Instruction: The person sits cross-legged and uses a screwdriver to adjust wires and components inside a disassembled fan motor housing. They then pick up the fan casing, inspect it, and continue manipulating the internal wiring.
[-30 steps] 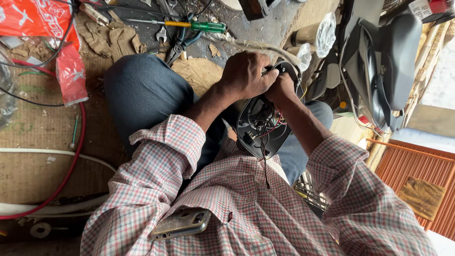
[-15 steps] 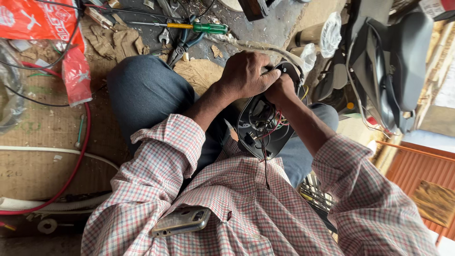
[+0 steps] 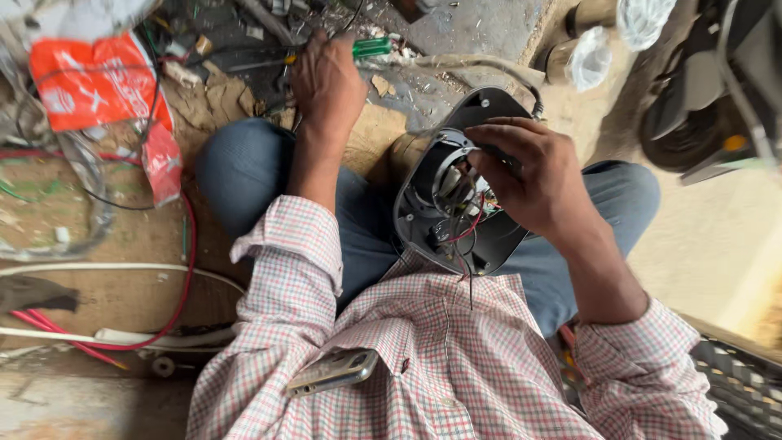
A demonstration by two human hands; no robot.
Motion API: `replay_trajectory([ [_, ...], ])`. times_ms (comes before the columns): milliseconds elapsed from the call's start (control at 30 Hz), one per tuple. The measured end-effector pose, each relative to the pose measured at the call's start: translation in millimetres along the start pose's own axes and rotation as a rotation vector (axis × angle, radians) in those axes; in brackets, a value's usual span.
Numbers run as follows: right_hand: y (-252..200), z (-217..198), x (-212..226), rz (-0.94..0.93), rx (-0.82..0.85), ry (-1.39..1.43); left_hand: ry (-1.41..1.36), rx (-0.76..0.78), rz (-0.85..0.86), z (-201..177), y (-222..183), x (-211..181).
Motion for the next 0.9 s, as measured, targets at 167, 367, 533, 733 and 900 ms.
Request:
replay_trajectory([
  [167,-24,-29,20,-0.009,-0.201,0.296,0.222,0.175,-0.154,17,9,2],
  [367,-42,-44,9,-0.048,-0.373,0.661,0.395,0.247,-0.218,11,23,9],
  [533,-34,-45,-8,-0.126,-0.366,0.605,0.541,0.169,-0.126,-6,14,7],
  [733,-29,-37,-11,-0.159,-0.36,0.381,0.402,0.47,-0.411,-9,4,17],
  [900,-26,-33,-15,-0.131,-0.357,0.324,0.456,0.434,-0.377,-20,5,19],
])
Point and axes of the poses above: each hand's wrist, its own y-axis towards the middle knuckle, its own z-axis out of the palm, x = y × z, the point moved 1 cm from there along y, towards the middle knuckle, and after that the axes turned 7 degrees about x, right-handed, at the moved point
